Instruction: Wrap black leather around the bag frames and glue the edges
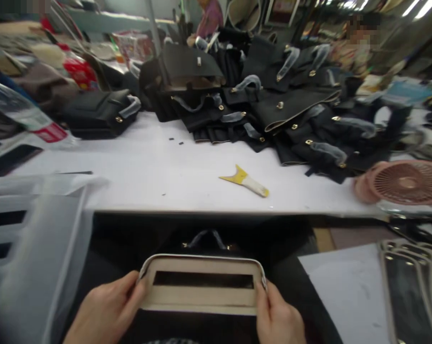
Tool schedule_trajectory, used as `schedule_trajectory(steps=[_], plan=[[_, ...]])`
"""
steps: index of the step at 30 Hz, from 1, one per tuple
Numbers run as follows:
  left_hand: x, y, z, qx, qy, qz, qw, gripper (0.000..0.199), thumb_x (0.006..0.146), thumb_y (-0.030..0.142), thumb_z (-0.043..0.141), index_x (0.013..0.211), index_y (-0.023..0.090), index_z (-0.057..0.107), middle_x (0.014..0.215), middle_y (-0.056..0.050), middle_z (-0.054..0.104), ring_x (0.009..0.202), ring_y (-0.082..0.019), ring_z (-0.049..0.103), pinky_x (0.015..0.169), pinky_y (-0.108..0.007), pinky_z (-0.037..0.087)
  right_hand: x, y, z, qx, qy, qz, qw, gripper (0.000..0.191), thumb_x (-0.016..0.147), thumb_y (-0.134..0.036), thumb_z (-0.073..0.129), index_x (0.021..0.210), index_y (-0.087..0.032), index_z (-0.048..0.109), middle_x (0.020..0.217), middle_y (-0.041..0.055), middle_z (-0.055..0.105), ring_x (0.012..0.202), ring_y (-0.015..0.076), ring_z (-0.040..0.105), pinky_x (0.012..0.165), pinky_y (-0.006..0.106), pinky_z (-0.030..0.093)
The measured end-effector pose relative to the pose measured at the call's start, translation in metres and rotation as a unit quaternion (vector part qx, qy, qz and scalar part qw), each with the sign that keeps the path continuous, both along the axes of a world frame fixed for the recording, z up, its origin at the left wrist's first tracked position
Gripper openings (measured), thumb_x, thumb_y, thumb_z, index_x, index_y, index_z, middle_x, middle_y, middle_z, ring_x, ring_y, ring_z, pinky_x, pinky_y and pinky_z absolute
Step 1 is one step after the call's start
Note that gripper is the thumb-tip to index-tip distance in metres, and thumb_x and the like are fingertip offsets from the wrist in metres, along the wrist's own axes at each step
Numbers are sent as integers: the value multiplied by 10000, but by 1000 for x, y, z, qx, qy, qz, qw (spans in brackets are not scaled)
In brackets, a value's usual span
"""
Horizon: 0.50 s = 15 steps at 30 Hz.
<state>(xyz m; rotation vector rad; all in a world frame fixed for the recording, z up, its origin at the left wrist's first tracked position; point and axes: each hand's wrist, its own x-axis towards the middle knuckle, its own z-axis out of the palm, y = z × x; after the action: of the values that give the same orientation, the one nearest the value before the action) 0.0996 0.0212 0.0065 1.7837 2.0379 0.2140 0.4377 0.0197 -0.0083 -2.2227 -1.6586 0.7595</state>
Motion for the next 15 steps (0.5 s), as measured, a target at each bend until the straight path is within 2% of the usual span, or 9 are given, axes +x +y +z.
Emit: schedule_trajectory(steps=[4, 7, 11, 13, 15], plan=[[-10, -4, -13, 17, -5, -20, 1000, 377, 899, 405, 380, 583, 248, 514, 476, 26, 581, 485, -178, 641, 512, -293, 331, -13, -1, 9, 8, 66, -73, 995, 551, 871, -669, 470, 1018, -209, 735, 811, 74, 757, 692, 226, 697, 622, 239, 473], [-12, -6, -12, 10, -34, -12, 999, 395, 896, 437, 376, 585, 245, 525, 471, 30, 568, 473, -161, 626, 500, -274, 346, -13, -4, 7, -6, 117, -113, 987, 606, 821, -706, 521, 1053, -188, 733, 783, 56, 746, 723, 214, 689, 628, 212, 485], [-13, -6, -8, -21, -82, -9, 996, 442, 879, 561, 454, 584, 239, 528, 467, 35, 558, 449, -137, 591, 480, -234, 365, -8, -3, 4, -44, 153, -103, 982, 672, 774, -718, 567, 1074, -138, 726, 594, 24, 665, 531, 175, 609, 459, 208, 431], [-13, -5, -9, -17, -91, -3, 996, 460, 852, 604, 493, 577, 237, 529, 463, 34, 561, 445, -136, 590, 473, -228, 365, -7, -2, 3, -40, 160, -97, 982, 662, 771, -713, 575, 1057, -136, 725, 569, 16, 643, 488, 162, 574, 437, 210, 413], [-13, -4, -11, 5, -87, 1, 996, 449, 862, 567, 486, 561, 236, 519, 448, 35, 547, 432, -133, 582, 462, -234, 344, -7, -2, 3, -33, 143, -90, 985, 623, 787, -708, 556, 1008, -151, 725, 564, 12, 627, 487, 158, 559, 451, 210, 414]])
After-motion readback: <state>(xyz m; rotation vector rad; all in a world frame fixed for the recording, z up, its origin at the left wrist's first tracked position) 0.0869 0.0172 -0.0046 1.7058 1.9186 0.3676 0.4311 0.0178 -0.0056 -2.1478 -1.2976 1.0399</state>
